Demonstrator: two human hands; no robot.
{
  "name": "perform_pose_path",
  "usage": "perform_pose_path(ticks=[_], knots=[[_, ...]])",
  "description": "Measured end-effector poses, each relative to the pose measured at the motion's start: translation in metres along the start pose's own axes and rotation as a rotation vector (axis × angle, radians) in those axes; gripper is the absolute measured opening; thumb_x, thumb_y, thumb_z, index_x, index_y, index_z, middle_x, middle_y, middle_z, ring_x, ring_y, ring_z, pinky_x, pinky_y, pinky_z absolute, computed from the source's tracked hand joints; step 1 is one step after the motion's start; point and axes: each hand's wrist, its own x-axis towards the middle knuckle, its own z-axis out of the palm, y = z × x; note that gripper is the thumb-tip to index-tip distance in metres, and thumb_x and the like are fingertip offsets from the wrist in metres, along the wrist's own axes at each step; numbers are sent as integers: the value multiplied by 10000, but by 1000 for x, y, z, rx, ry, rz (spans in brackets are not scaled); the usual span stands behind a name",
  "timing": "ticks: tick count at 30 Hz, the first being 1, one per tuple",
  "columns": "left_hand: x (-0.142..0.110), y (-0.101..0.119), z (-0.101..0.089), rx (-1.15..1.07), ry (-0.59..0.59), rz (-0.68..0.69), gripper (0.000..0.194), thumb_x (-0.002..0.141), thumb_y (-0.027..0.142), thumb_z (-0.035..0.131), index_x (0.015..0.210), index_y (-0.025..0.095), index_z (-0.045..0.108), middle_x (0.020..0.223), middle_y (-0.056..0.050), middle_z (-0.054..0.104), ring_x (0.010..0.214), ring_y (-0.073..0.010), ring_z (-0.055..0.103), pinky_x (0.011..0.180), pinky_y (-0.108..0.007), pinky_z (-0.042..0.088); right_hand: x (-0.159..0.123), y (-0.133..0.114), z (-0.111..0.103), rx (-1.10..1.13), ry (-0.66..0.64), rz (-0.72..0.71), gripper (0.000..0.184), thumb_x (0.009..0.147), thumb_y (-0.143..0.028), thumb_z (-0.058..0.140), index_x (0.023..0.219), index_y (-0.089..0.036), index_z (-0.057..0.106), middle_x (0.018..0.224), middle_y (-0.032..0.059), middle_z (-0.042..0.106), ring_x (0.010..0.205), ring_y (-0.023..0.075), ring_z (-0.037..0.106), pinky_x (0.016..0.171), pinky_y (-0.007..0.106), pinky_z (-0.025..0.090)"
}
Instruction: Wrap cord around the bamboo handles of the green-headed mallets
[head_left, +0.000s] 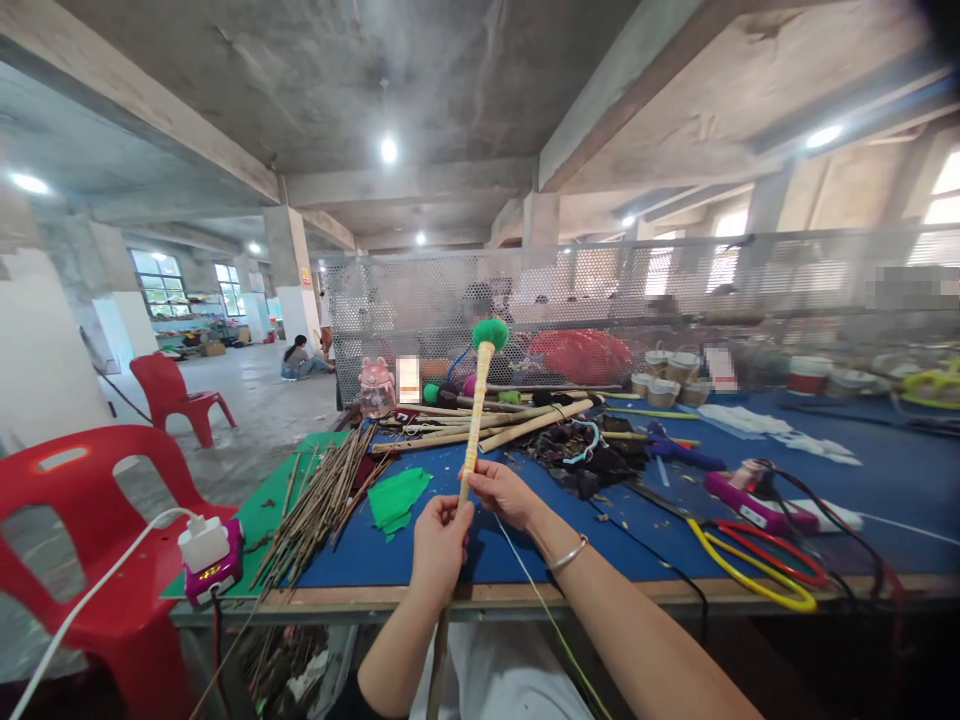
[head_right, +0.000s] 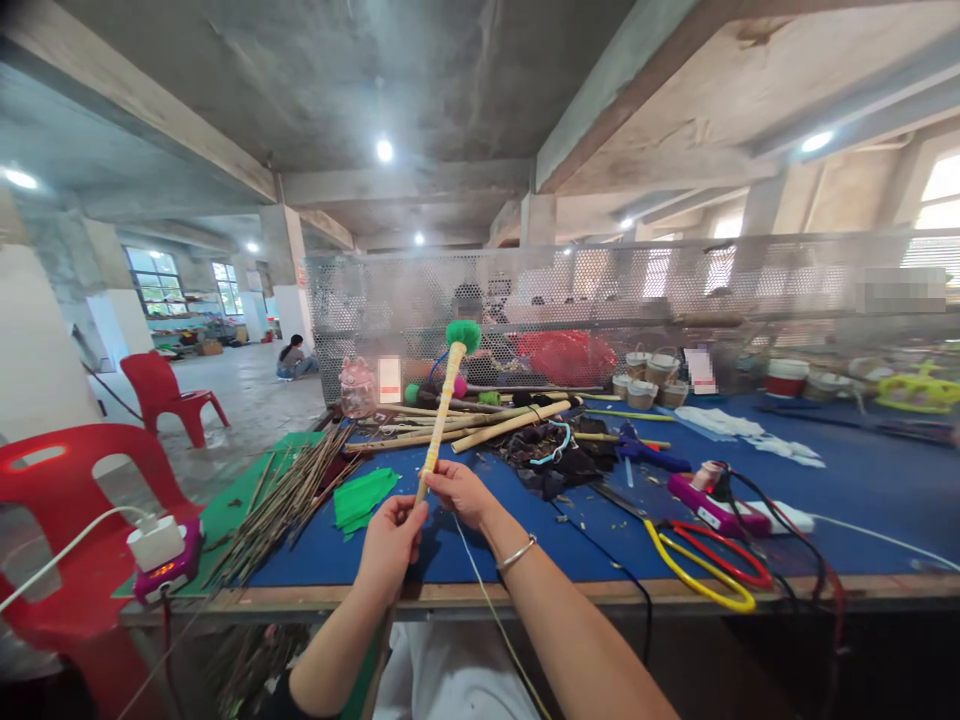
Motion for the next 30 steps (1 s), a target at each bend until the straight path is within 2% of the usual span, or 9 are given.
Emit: perform_pose_path(ticks=[5,9,11,15,17,21,25,28,30], knots=[[-2,3,-5,-157,-132,-25,382,672,517,564,740,146,502,506,58,491,291,-10,277,269,-142,217,-4,-4,3,113,-156,52,334,676,-314,671,917,-105,569,457,-95,299,387,22,187,369,175,81],[-4,3,-9,-161,-210,-61,408,721,541,486,724,134,508,470,41,492,275,-17,298,264,-141,215,-4,-3,7,112,-132,16,297,638,-302,699,825,-113,568,472,-87,348,369,11,190,365,184,81],[-4,2,-9,-104,-153,-54,423,704,547,504,774,131,519,517,28,523,294,-27,344,265,-144,244,-3,-2,8,70,-75,-8,280,621,-300,711,764,-121,550,473,-85,365,354,7,188,355,188,72],[-2,2,-3,27,2,46,428,571,459,681,814,140,531,537,55,502,350,-40,401,281,-143,291,-2,-2,6,2,-8,-9,278,625,-311,708,732,-124,532,435,-99,323,345,9,158,345,190,53],[-1,3,-1,-23,-15,25,409,575,460,675,779,136,534,546,43,522,363,-42,421,299,-146,306,-3,-3,5,22,-40,1,293,635,-327,700,770,-122,540,432,-102,308,354,12,157,348,185,59],[-1,4,-3,-172,-131,-29,385,624,492,618,720,129,531,565,15,566,343,-28,407,319,-147,302,-6,-8,5,85,-139,26,361,645,-340,689,895,-115,557,447,-96,310,380,22,184,361,174,77],[-2,7,-10,-199,-232,-124,401,631,506,600,745,125,549,581,2,581,351,-29,417,334,-150,308,-6,-6,3,34,-144,31,322,660,-353,676,844,-121,550,449,-97,293,376,20,172,362,178,74],[1,11,-13,-65,-154,-182,425,609,490,621,837,138,550,638,-7,591,402,-55,461,327,-152,314,-2,-1,1,-36,-77,22,290,656,-341,680,780,-130,525,440,-100,301,356,16,156,353,191,60],[3,13,-12,77,-53,-79,404,577,439,666,834,148,555,616,12,566,415,-55,450,320,-144,307,0,0,0,-55,-34,6,281,656,-332,680,767,-133,516,440,-102,307,347,13,156,350,197,60]])
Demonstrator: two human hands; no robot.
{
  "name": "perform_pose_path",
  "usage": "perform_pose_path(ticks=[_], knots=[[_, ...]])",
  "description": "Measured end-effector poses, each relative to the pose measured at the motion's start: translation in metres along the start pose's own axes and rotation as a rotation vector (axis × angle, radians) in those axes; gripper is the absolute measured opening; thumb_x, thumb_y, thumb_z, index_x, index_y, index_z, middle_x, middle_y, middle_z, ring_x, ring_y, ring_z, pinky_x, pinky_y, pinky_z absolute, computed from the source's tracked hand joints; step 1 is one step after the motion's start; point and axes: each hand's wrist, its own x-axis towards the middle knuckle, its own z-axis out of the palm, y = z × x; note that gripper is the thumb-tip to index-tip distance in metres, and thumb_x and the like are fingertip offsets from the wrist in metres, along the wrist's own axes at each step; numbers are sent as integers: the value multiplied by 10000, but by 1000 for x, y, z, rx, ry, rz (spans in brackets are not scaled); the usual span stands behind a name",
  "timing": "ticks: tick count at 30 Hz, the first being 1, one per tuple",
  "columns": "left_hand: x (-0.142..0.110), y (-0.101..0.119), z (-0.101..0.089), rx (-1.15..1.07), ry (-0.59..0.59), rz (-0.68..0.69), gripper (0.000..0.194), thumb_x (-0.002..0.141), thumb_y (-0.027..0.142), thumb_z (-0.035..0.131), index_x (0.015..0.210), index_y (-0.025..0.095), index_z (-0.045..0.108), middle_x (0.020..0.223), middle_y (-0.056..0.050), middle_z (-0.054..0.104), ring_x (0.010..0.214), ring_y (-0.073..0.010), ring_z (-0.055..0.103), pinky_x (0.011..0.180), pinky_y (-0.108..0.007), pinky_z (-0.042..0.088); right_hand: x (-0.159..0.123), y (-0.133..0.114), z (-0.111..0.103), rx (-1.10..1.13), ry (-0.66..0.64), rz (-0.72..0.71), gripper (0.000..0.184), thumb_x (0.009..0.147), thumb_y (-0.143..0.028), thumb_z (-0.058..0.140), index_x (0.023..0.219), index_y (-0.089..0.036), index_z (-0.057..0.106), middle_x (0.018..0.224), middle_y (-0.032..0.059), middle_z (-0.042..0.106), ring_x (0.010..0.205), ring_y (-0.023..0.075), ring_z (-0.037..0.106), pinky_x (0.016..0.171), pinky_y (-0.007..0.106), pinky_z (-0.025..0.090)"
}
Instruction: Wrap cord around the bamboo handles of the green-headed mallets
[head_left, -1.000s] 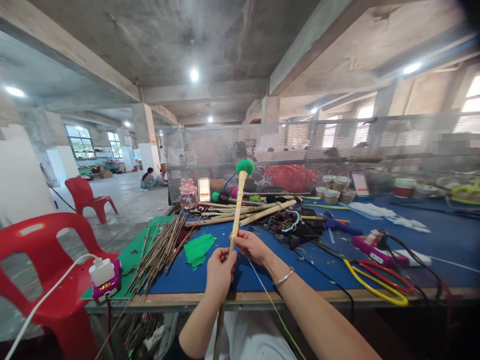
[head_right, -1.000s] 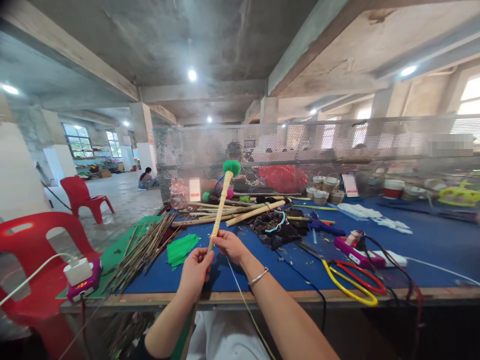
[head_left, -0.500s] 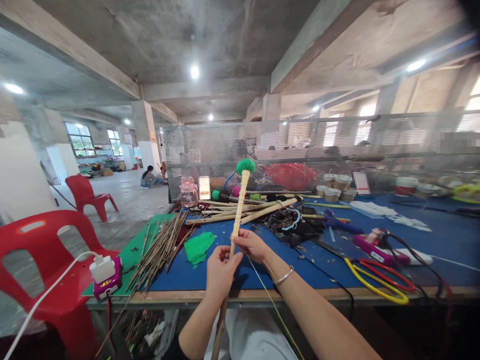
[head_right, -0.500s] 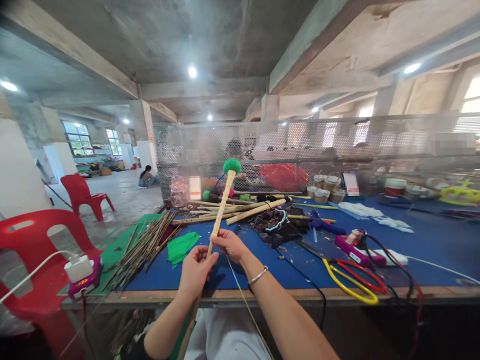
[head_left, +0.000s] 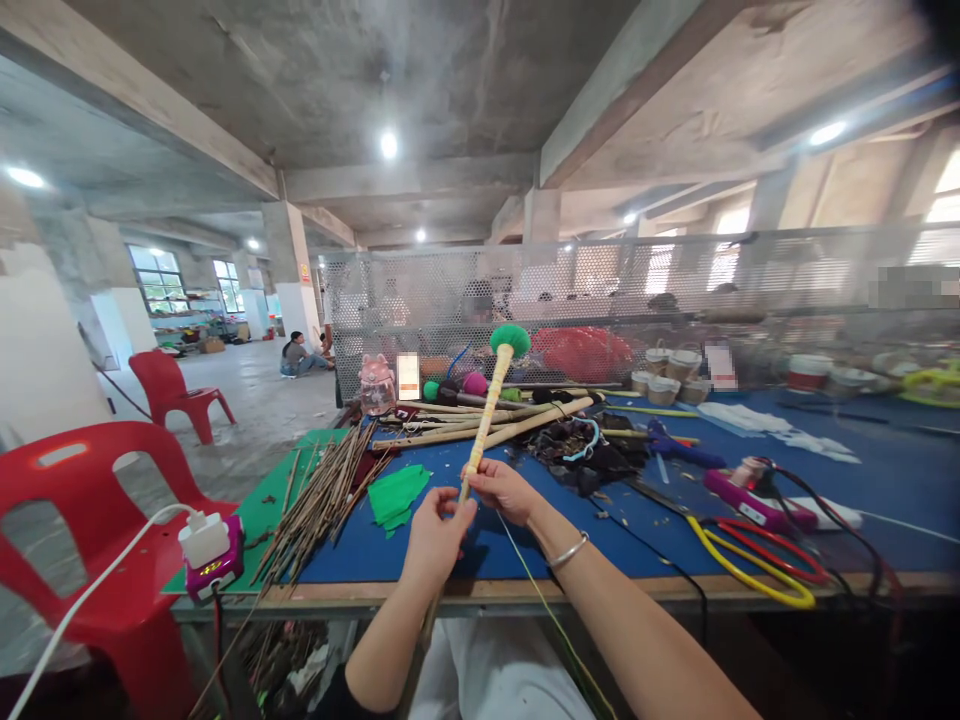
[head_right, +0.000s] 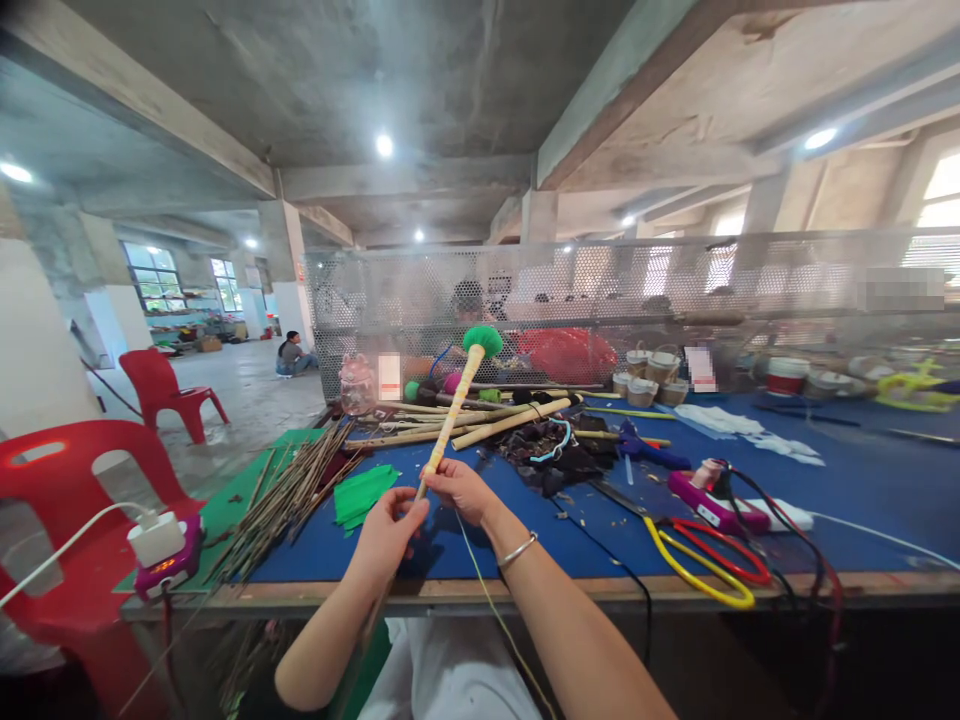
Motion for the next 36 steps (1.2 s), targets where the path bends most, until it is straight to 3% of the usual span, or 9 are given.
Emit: perform_pose_path(ticks=[3,11,14,17,21,26,29,32,36], knots=[[4,0,2,101,41,125,334,550,372,702,750,137,573,558,29,525,422,-52,428,336,-146,333,0,-2,0,6,46,-24,286,653,-331,682,778,-135,516,456,-100,324,348,10,159,351,199,61],[3,-6,4,-218,-140,-29,421,588,486,649,742,106,554,588,-3,568,390,-40,446,378,-166,378,-6,-8,0,42,-18,-7,328,639,-356,684,822,-133,527,454,-101,309,368,16,175,364,187,80],[4,-5,5,-132,-109,-87,457,617,467,635,897,115,552,595,1,570,404,-57,472,376,-167,378,-2,-3,0,-27,15,0,308,639,-349,688,758,-134,501,437,-105,321,340,9,169,348,190,71],[7,-5,7,-30,-40,42,550,655,415,623,1122,163,477,582,42,528,383,-47,424,340,-149,306,0,0,3,-52,-5,11,330,642,-369,683,770,-131,493,477,-82,406,342,8,229,344,177,112],[12,-7,5,-40,-57,101,556,683,418,595,1158,145,502,541,56,473,363,-30,316,336,-157,234,-12,-3,14,-110,17,91,338,718,-474,573,806,-170,452,487,-70,445,332,30,291,332,161,164],[9,-6,-7,-152,-17,30,640,644,445,622,1197,158,477,583,56,461,365,-16,283,323,-149,182,-69,-16,29,-203,28,274,338,674,-463,602,810,-191,454,497,-67,451,341,42,288,335,161,162],[6,-4,-12,-206,6,12,674,630,452,631,1213,165,455,600,53,453,363,-11,271,312,-139,157,-115,-20,38,-253,205,246,370,690,-536,545,749,-175,492,476,-77,324,382,39,204,367,172,126],[4,-4,-11,-224,-22,11,685,635,443,632,1226,157,439,617,43,460,375,-13,286,310,-134,155,-160,-14,42,-327,352,242,429,673,-601,519,767,-183,538,502,-66,290,417,57,213,391,190,139],[0,-4,-9,-188,-44,51,671,653,438,619,1235,155,442,606,39,472,385,-21,299,318,-140,166,-209,7,29,-464,347,392,419,667,-619,501,639,-208,577,458,-25,368,407,93,316,407,222,236]])
